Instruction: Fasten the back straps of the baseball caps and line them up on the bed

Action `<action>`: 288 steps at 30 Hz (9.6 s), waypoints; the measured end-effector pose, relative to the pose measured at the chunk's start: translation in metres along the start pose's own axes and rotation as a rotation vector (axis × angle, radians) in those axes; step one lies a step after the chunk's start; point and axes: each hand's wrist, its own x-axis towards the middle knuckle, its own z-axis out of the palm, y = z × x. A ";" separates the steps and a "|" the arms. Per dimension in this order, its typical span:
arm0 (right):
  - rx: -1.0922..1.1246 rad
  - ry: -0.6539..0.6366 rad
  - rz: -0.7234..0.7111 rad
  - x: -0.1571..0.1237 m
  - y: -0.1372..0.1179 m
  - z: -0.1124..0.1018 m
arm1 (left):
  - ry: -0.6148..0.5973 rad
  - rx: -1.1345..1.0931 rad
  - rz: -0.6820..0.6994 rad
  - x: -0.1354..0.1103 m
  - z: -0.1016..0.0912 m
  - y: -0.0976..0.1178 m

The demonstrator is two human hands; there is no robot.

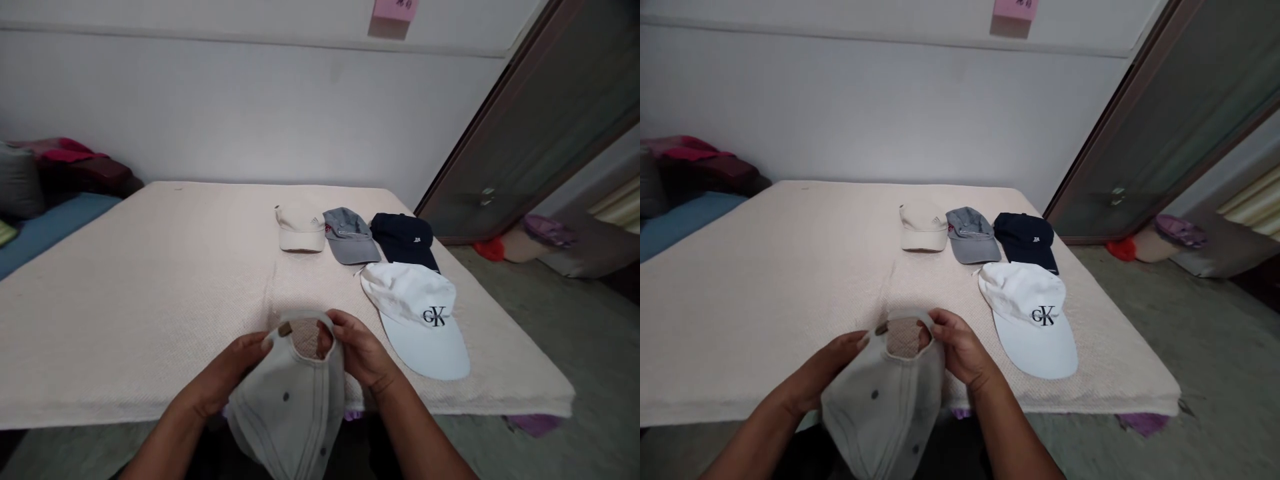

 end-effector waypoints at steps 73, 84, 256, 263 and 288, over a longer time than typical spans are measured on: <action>-0.499 -0.195 0.292 0.002 0.006 0.009 | 0.060 0.081 0.001 0.022 0.014 -0.031; -0.531 -0.263 0.269 0.002 0.007 0.007 | 0.078 0.073 -0.022 0.023 0.012 -0.032; -0.346 -0.193 0.268 0.008 0.020 0.003 | 0.019 0.097 -0.141 0.016 0.016 -0.028; -0.377 -0.200 0.266 0.010 0.023 0.002 | 0.033 0.121 -0.124 0.018 0.009 -0.035; -0.251 -0.095 0.206 0.006 0.014 -0.001 | 0.023 -0.001 -0.079 0.012 0.009 -0.017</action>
